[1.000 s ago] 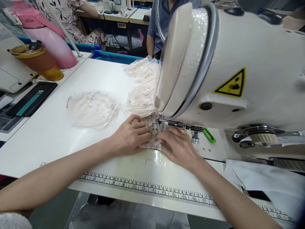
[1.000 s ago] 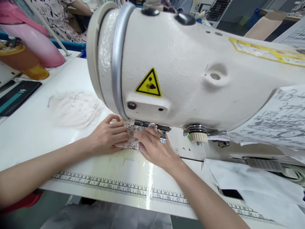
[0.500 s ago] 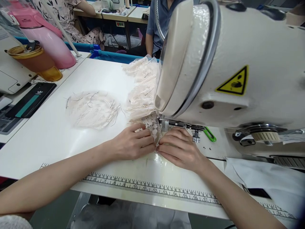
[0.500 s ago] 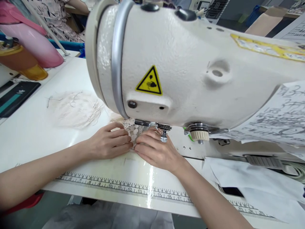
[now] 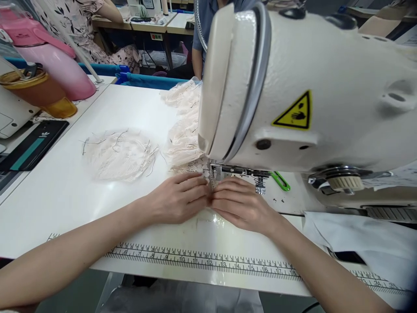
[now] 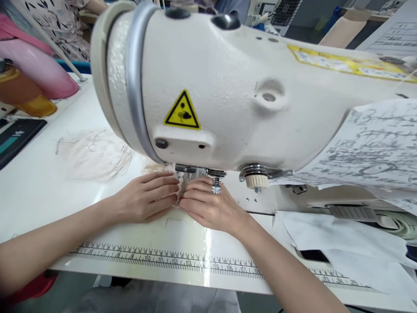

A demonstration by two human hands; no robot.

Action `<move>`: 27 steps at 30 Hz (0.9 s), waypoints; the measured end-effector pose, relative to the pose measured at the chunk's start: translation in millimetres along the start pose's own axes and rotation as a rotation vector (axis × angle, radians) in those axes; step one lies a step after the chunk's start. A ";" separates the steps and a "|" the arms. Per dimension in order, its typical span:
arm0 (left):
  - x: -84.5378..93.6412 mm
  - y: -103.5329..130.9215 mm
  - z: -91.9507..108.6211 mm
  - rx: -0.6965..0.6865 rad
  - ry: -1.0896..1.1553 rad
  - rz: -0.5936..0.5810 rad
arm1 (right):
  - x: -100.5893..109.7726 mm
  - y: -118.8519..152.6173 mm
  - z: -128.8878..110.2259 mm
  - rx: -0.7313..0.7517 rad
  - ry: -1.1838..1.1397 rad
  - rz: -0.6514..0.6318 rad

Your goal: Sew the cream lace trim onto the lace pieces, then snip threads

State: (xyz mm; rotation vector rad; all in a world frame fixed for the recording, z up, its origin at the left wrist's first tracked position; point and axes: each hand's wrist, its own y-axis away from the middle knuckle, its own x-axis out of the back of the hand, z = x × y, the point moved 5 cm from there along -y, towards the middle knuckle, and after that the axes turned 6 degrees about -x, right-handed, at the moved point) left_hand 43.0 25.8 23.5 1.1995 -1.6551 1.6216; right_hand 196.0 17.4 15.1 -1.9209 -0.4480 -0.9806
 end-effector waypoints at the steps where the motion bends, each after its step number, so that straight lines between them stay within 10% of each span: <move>1: -3.5 0.8 -2.2 0.037 0.030 -0.040 | -0.5 0.9 0.2 -0.003 0.007 0.000; 6: -17.5 7.1 -11.1 0.198 0.076 -0.211 | -3.4 0.1 -3.4 0.005 0.043 -0.026; 27: -13.0 9.8 -19.7 0.150 0.045 -0.202 | -6.7 -6.1 -15.0 0.109 0.200 -0.027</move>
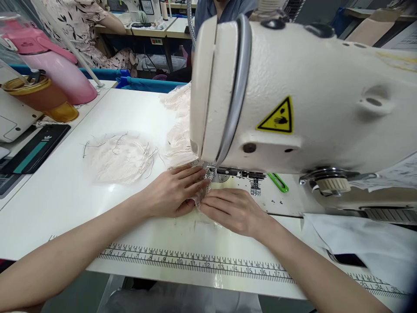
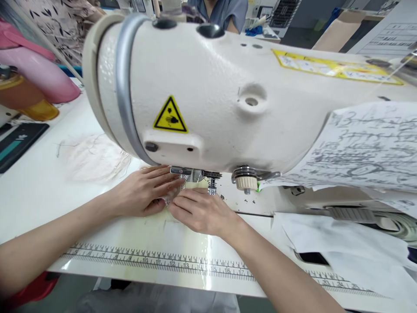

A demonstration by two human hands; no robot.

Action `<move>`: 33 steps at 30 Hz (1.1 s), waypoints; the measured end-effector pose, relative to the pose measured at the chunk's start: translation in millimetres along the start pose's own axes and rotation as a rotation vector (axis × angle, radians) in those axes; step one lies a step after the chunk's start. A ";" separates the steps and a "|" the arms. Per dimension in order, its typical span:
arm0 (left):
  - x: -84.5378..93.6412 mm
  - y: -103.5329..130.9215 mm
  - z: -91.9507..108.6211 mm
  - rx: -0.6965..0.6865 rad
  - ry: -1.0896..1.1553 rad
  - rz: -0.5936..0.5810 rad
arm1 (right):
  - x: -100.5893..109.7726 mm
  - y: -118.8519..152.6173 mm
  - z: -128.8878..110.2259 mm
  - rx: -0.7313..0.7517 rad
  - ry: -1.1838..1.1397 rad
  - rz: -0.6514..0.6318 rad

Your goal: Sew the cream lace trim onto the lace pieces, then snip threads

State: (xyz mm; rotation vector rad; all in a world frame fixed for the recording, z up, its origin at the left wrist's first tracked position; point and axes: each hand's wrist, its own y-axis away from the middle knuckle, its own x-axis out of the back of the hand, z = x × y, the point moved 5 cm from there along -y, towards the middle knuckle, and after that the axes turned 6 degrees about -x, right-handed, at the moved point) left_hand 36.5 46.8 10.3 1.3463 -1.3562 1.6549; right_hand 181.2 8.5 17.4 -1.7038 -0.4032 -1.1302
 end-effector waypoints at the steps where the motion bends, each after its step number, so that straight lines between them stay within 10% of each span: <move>1: 0.6 -0.3 -0.4 0.000 0.000 0.004 | -0.2 -0.2 -0.1 0.001 0.002 -0.004; 33: -5.6 -5.6 3.3 0.111 -0.045 -0.024 | 2.3 9.5 15.9 -0.156 0.066 -0.041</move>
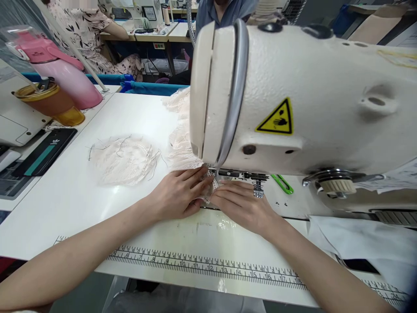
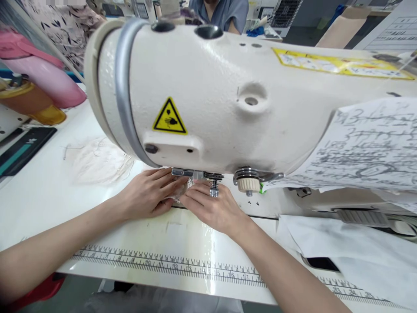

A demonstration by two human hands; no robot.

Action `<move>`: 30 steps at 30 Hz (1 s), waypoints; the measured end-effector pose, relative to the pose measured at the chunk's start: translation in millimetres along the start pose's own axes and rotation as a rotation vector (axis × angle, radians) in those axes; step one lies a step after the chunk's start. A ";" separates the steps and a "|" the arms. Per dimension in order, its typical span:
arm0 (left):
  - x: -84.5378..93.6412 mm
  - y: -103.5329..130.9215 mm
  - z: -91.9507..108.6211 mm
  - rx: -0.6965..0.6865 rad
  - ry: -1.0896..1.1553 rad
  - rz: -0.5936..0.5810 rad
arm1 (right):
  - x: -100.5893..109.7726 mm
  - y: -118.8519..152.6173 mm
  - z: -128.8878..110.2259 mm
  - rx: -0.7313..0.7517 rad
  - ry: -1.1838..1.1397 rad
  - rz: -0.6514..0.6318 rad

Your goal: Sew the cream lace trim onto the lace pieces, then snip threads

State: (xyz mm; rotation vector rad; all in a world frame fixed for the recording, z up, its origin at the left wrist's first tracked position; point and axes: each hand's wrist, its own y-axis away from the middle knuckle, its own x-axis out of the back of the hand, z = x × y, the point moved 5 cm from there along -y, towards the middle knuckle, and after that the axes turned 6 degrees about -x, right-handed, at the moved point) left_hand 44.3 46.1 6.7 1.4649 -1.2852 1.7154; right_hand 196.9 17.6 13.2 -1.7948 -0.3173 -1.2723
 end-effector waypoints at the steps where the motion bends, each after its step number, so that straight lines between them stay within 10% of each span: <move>1: -0.1 0.0 0.2 -0.003 -0.003 0.002 | 1.0 -1.6 0.5 -0.001 -0.007 0.002; 19: -4.5 2.0 -1.0 -0.024 -0.076 -0.082 | 14.4 -8.9 6.8 -0.081 0.172 0.096; 30: 6.1 -3.0 6.2 -0.114 -0.013 0.067 | -2.8 -1.6 8.1 -0.051 0.010 0.010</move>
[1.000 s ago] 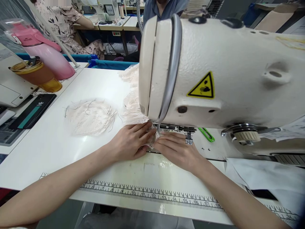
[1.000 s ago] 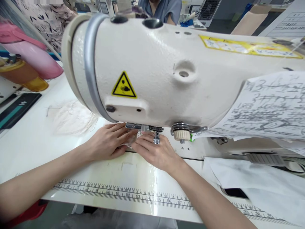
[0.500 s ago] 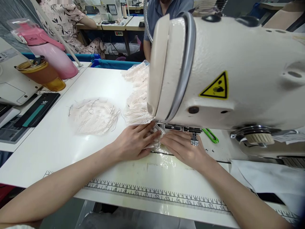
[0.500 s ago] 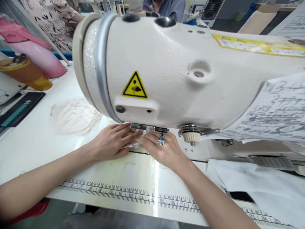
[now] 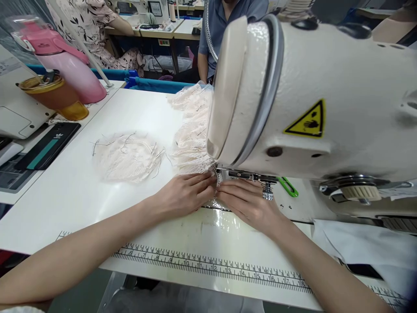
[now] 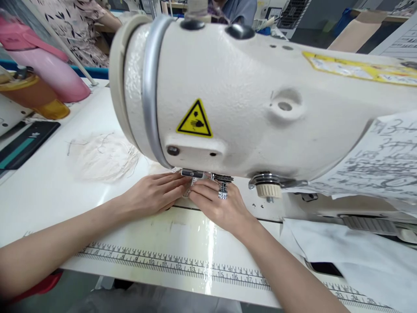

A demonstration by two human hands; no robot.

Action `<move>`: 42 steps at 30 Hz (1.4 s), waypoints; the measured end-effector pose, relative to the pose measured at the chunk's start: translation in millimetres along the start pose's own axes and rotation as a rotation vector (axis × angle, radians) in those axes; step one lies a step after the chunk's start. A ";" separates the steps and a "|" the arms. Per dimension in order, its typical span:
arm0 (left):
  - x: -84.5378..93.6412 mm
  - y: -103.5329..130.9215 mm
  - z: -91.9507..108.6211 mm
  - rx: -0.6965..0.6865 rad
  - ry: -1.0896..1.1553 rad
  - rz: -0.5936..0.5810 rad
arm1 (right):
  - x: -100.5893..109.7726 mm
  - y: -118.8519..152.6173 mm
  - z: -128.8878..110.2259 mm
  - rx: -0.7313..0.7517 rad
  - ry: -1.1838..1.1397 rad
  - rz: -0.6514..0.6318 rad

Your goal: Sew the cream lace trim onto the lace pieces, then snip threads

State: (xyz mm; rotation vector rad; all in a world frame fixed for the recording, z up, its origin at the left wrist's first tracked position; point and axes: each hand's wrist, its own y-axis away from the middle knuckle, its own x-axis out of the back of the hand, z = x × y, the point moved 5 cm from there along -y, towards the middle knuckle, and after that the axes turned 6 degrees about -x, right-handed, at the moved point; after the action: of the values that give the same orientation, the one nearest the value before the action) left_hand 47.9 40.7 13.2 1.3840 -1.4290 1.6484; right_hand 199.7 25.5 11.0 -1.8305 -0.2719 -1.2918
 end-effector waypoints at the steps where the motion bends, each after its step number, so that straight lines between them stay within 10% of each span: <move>1: 0.5 -0.3 -0.9 0.014 0.004 -0.001 | -2.0 0.3 -0.5 -0.006 -0.014 -0.003; 42: -11.1 6.2 -10.1 0.077 -0.111 -0.035 | -22.9 7.7 29.2 -0.438 -0.323 -0.062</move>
State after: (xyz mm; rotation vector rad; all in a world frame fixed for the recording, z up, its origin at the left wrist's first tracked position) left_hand 42.5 50.7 1.6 1.5571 -1.4068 1.6427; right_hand 213.7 48.9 -15.4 -2.4261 -0.2319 -1.1555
